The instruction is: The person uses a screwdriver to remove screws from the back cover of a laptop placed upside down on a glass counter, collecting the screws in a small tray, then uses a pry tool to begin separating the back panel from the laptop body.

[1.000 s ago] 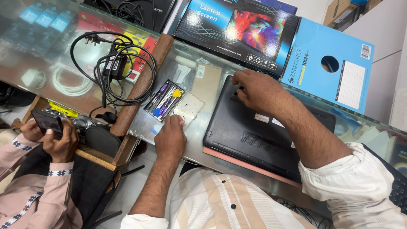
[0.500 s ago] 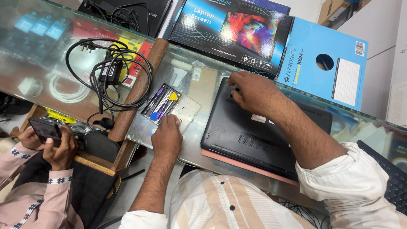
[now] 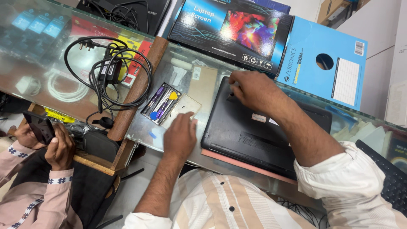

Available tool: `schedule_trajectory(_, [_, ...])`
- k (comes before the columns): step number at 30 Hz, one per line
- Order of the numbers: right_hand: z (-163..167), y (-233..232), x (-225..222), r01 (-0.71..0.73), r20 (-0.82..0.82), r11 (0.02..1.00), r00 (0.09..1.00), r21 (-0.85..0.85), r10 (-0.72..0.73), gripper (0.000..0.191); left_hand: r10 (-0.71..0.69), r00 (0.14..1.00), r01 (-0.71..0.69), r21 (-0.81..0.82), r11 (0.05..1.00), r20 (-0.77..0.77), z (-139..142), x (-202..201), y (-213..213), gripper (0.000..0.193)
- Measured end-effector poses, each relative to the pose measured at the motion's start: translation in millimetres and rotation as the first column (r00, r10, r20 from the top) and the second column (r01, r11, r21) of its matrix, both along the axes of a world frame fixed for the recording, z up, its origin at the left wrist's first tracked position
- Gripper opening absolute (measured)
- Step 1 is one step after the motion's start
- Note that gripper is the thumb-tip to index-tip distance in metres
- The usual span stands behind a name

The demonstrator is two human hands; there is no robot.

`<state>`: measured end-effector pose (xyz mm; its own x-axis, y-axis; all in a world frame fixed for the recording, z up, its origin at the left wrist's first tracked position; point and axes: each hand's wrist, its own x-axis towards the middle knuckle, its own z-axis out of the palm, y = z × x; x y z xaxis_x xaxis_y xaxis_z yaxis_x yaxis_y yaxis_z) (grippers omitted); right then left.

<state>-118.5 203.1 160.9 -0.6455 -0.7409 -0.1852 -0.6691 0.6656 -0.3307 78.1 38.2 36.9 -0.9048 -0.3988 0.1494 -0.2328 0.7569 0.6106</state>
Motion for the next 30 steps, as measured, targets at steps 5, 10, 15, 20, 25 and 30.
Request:
schedule_trajectory(5, [-3,2,-3,0.035,-0.035,0.995,0.999,-0.093,-0.038,0.031,-0.143,0.989,0.145,0.055,0.988,-0.028,12,-5,23,0.031])
schedule_trajectory(10, [-6,6,-12,-0.185,-0.098,0.953,0.981,-0.24,0.166,0.027,-0.19,0.978,0.194,0.046,0.98,-0.081,19,-18,34,0.036])
schedule_trajectory(15, [-7,15,-17,-0.027,-0.005,0.998,1.0,-0.05,0.027,0.021,-0.2,0.978,0.204,0.078,0.976,-0.054,21,-35,43,0.041])
schedule_trajectory(20, [-7,22,-23,-0.058,-0.015,0.997,0.998,-0.053,0.057,0.032,-0.235,0.969,0.241,0.089,0.966,-0.074,20,-52,49,0.051])
schedule_trajectory(25, [-6,25,-25,-0.126,-0.056,0.979,0.991,-0.16,0.118,0.026,-0.26,0.962,0.268,0.104,0.958,-0.087,18,-68,51,0.057])
schedule_trajectory(30, [-5,27,-23,-0.019,0.048,0.996,0.999,-0.086,0.023,0.026,-0.271,0.962,0.273,0.101,0.957,-0.038,17,-75,52,0.061])
